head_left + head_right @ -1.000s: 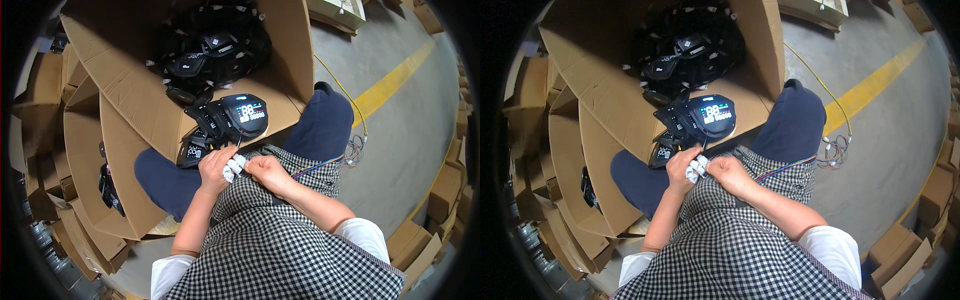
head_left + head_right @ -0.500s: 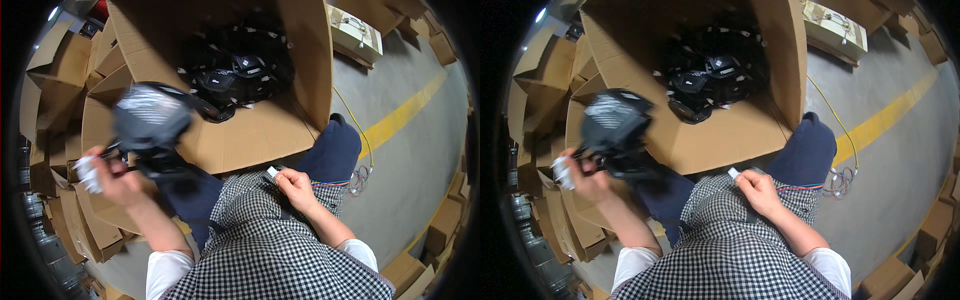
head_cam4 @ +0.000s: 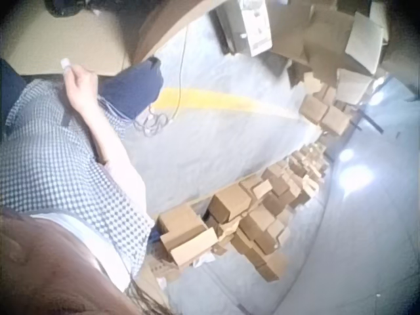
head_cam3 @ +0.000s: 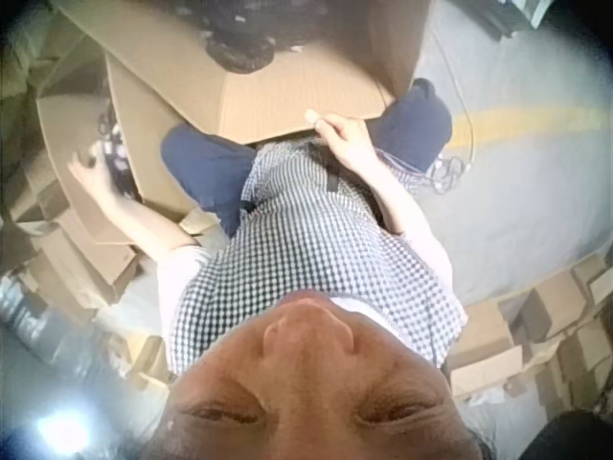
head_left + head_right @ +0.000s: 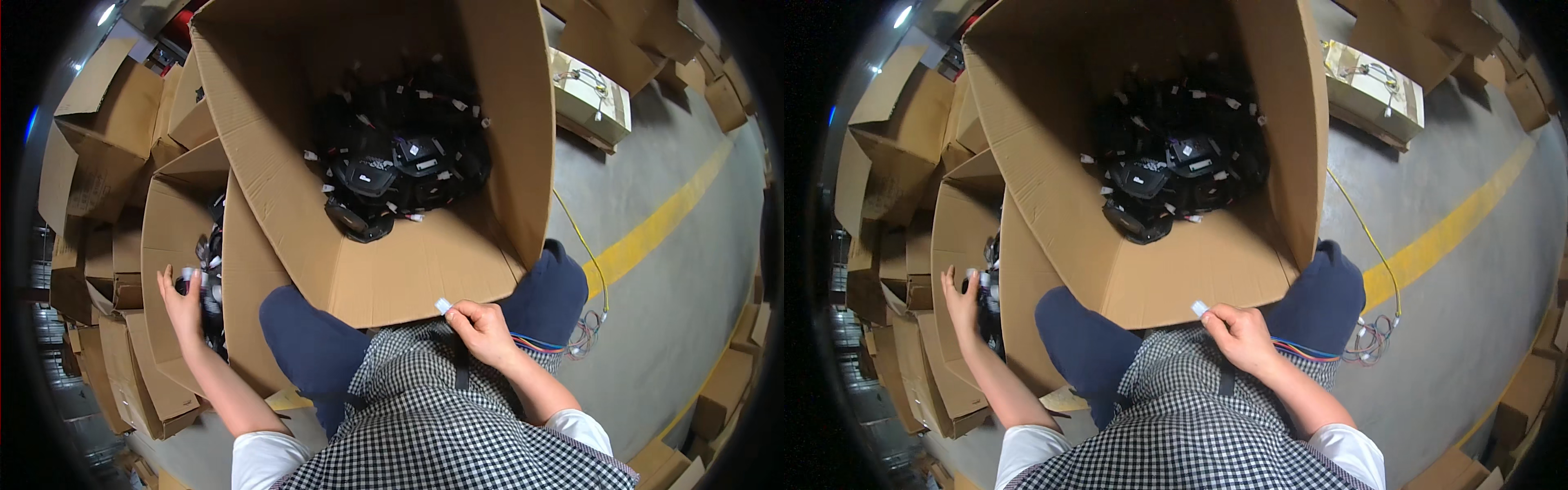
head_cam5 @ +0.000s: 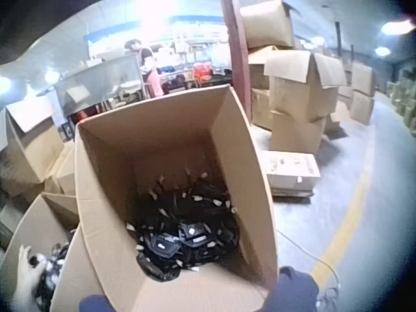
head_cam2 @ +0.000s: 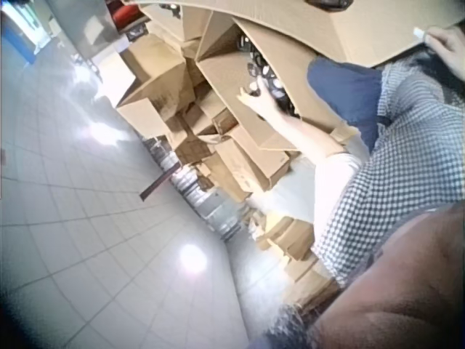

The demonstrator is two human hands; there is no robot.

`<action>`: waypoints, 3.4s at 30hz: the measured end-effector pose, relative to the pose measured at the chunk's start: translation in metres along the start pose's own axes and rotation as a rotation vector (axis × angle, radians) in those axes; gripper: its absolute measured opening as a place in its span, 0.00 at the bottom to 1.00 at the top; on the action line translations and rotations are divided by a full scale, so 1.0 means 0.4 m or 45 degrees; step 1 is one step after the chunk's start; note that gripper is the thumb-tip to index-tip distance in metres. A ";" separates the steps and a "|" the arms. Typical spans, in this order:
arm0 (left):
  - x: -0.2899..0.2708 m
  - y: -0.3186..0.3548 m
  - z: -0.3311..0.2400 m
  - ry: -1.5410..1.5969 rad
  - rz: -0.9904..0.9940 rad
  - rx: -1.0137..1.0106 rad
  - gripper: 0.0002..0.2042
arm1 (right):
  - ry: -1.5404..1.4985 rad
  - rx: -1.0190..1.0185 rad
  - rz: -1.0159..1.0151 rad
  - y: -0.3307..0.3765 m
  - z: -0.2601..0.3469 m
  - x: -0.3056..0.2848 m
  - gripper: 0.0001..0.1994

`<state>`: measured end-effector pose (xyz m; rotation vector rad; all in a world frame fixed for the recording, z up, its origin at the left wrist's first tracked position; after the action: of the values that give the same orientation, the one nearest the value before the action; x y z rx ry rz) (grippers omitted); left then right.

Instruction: The person tests digital displays by taking them from a cardboard box, plugging each display's connector into a test wire harness by hand, and placing them into adjacent cardboard boxes.

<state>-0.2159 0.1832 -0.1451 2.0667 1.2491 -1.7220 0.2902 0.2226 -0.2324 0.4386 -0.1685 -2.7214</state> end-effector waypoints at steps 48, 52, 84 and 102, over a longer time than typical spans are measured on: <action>0.730 0.260 -0.753 0.240 1.135 0.862 0.09 | 0.596 0.233 0.331 -0.481 0.028 -0.102 0.12; 0.614 0.590 -0.572 0.696 1.089 0.833 0.10 | 0.644 0.141 0.131 -0.334 -0.113 -0.051 0.13; 0.219 0.654 -0.332 1.232 1.421 0.541 0.18 | 0.968 -0.552 0.123 0.033 0.064 0.103 0.06; 0.244 0.617 -0.339 0.968 1.360 0.852 0.13 | 1.003 -0.704 0.575 -0.081 0.077 0.088 0.03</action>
<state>0.0496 0.1562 -0.2774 2.9924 -0.5480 -0.8640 0.2381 0.2406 -0.2188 1.0836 0.5991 -1.8690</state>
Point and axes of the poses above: each hand's wrist, its own y-axis away from the middle knuckle, its own x-axis out of the palm, z = x × y, the point moved 2 cm from there along -y, towards the middle knuckle, and after that the axes turned 1 degree about -z, right-handed, at the moved point
